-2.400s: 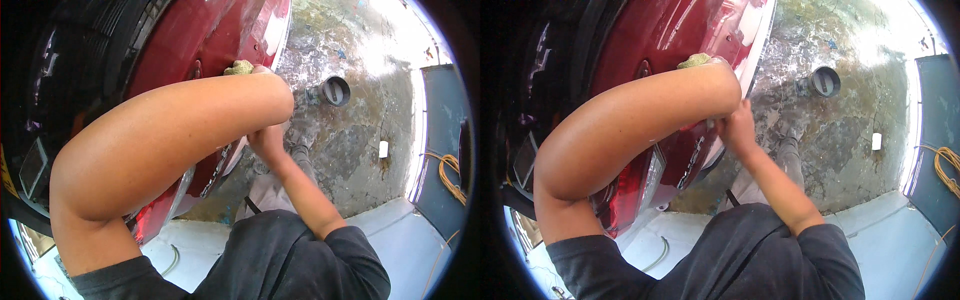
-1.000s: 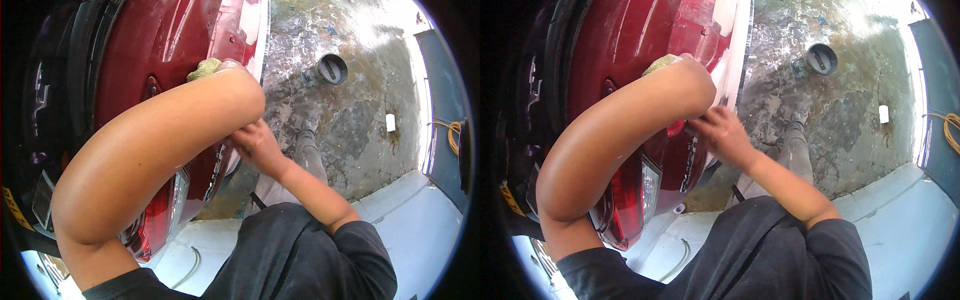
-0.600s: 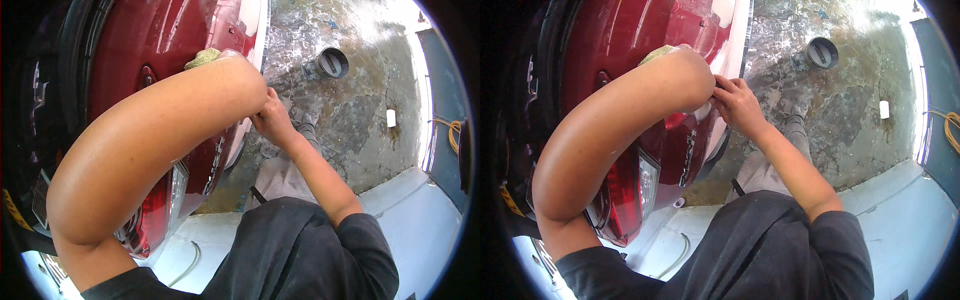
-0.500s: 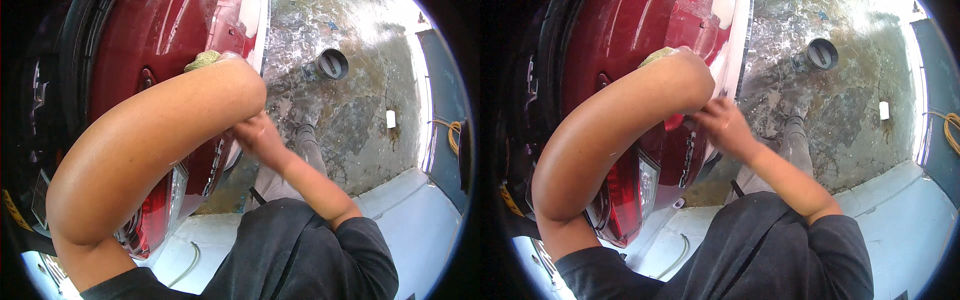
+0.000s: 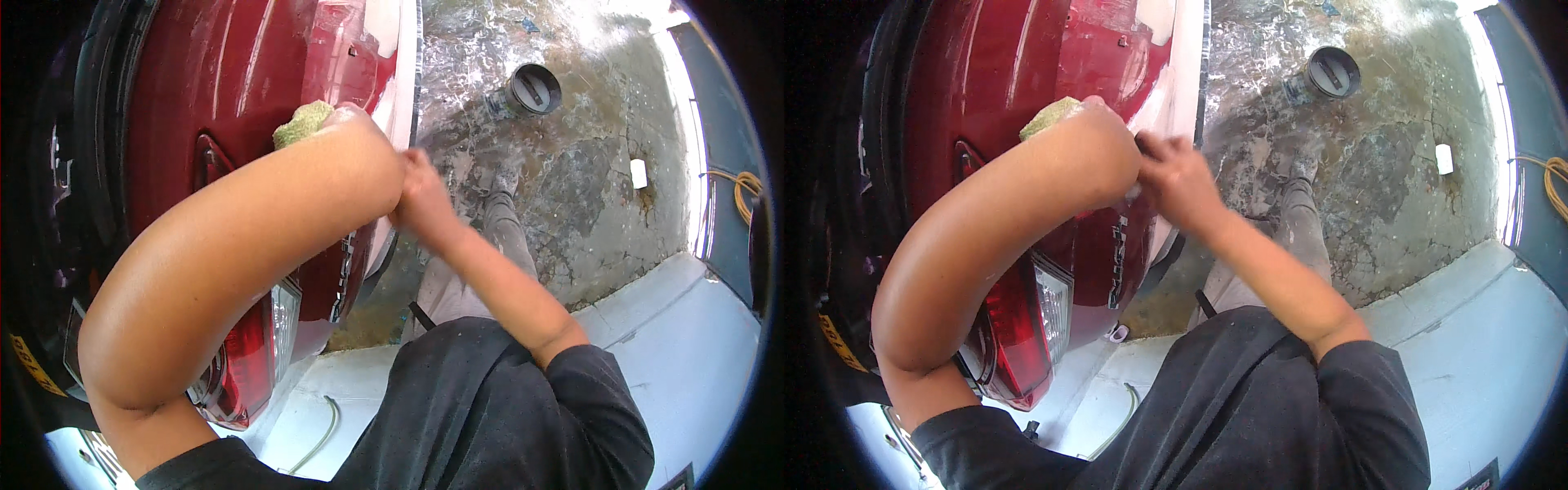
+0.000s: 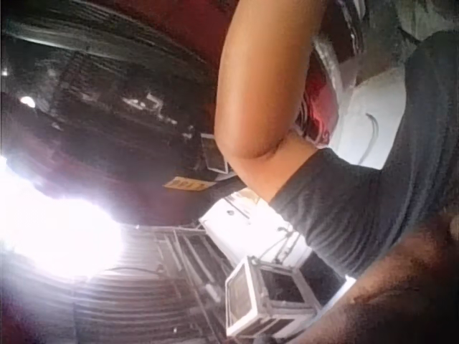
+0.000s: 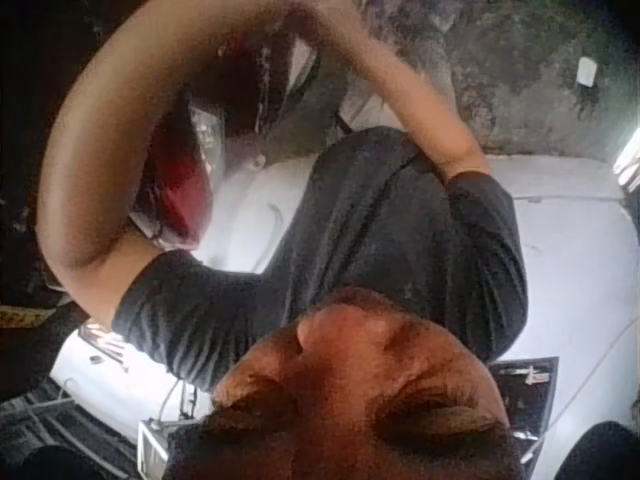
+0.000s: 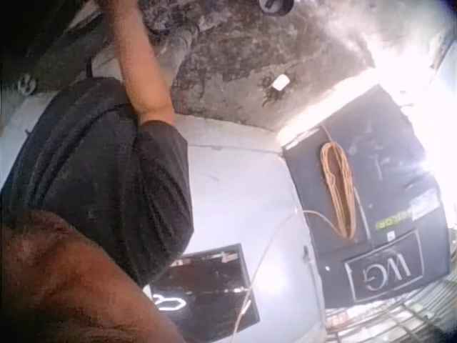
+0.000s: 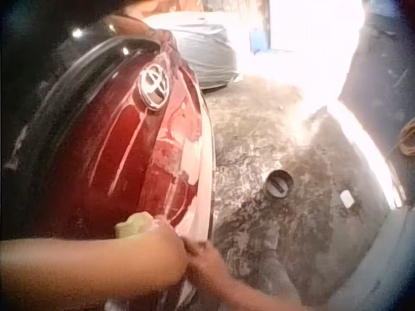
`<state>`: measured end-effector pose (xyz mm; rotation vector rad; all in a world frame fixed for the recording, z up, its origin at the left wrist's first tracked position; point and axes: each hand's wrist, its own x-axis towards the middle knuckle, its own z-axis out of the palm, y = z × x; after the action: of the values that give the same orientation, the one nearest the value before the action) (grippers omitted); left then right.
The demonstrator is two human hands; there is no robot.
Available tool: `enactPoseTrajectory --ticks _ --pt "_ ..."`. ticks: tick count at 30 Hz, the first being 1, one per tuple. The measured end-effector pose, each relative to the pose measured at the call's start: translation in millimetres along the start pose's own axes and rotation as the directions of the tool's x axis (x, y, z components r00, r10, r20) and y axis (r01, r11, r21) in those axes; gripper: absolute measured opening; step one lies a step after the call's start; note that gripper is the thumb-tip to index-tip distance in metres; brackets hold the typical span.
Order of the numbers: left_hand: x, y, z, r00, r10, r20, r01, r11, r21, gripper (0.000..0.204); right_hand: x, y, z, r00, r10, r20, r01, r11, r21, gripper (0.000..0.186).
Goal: The person sands a section of a car's rear bodywork using a sanding block and water from a bucket, then wipes the area with a cloth.
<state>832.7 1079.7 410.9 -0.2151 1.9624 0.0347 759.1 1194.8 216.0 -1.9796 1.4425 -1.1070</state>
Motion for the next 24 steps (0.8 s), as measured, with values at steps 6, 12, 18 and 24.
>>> enactPoseTrajectory --ticks 6,12,18,24 --pt "3 15 -2 0.999 -0.042 0.032 0.041 0.999 0.022 0.023 13 23 -1 0.996 0.085 -0.024 -0.086 0.996 -0.029 0.045" --pt "10 -2 -3 0.993 -0.061 0.098 0.064 0.998 -0.028 0.023 -2 1 -4 0.998 -0.064 0.022 0.061 0.994 0.095 0.036" --pt "0 -8 -2 0.956 -0.243 -0.164 0.25 0.968 0.022 0.017 -11 -23 8 0.997 -0.071 -0.005 0.071 0.997 0.006 0.037" --pt "4 -12 -15 0.904 -0.286 -0.317 0.326 0.942 0.079 0.015 23 48 -7 0.998 0.048 0.027 -0.048 0.999 -0.008 0.043"
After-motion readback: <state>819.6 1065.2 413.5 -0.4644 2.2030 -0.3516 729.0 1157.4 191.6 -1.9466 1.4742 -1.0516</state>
